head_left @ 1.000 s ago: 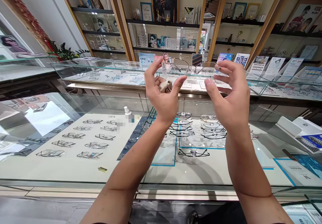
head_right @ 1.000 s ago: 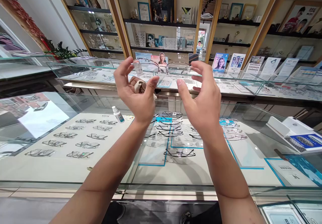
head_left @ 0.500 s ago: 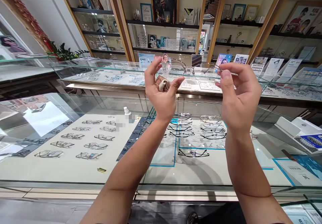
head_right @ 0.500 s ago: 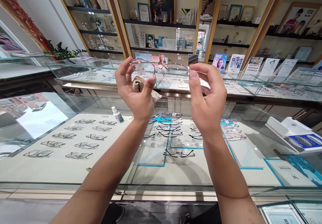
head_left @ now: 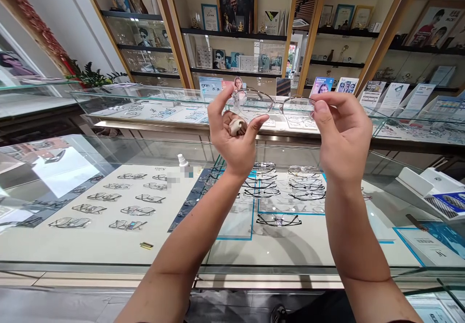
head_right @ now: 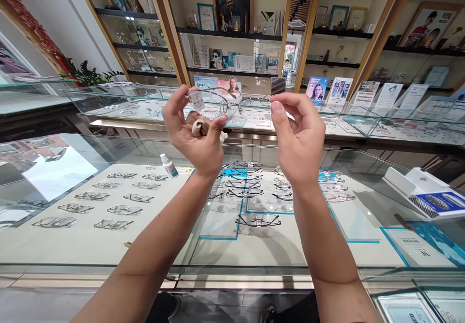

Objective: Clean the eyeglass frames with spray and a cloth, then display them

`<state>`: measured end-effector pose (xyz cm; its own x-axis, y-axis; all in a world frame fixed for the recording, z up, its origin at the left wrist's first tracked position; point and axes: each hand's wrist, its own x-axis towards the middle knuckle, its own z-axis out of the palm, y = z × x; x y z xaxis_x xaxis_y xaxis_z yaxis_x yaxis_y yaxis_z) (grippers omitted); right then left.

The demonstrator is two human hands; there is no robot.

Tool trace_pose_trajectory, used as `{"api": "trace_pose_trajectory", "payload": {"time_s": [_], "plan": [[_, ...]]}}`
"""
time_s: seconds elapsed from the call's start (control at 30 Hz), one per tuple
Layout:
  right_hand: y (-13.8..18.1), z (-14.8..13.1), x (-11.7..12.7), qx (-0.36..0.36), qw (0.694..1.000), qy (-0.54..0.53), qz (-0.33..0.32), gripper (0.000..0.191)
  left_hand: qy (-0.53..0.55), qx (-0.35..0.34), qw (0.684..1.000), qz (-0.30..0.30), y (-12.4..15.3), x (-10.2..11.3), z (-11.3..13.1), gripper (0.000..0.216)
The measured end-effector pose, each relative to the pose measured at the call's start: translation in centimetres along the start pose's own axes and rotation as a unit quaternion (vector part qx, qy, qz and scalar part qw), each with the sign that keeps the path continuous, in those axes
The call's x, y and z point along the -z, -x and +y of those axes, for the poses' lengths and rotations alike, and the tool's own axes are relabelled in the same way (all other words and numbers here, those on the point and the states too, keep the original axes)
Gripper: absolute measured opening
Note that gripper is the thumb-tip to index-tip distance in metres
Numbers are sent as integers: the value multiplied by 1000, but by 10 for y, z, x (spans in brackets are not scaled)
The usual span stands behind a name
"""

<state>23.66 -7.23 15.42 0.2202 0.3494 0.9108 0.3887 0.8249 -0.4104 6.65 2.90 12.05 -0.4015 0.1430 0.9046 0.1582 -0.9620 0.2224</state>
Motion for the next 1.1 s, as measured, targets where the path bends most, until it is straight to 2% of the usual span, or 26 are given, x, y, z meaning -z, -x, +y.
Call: {"api": "trace_pose_trajectory", "payload": {"time_s": [0.17, 0.3, 0.47, 0.7, 0.87, 1.1], "plan": [[-2, -3, -3, -30, 999, -11, 19, 17, 9, -10, 1000, 8, 1, -1, 8, 70], [-1, 1, -1, -27, 1000, 0, 2, 21, 31, -22, 999, 26, -3, -2, 14, 68], [-1, 5, 1, -18, 1000, 20, 2, 26, 44, 81, 995, -46, -7, 2, 18, 75], [-1, 1, 1, -33, 999, 11, 21, 23, 50, 67, 996, -40, -9, 3, 22, 71], [-3, -2, 1, -71, 996, -48, 39, 18, 76, 81, 992, -67, -9, 4, 16, 76], [-4, 13, 7, -68, 997, -27, -3, 27, 93, 142, 980, -103, -11, 3, 14, 84]]}}
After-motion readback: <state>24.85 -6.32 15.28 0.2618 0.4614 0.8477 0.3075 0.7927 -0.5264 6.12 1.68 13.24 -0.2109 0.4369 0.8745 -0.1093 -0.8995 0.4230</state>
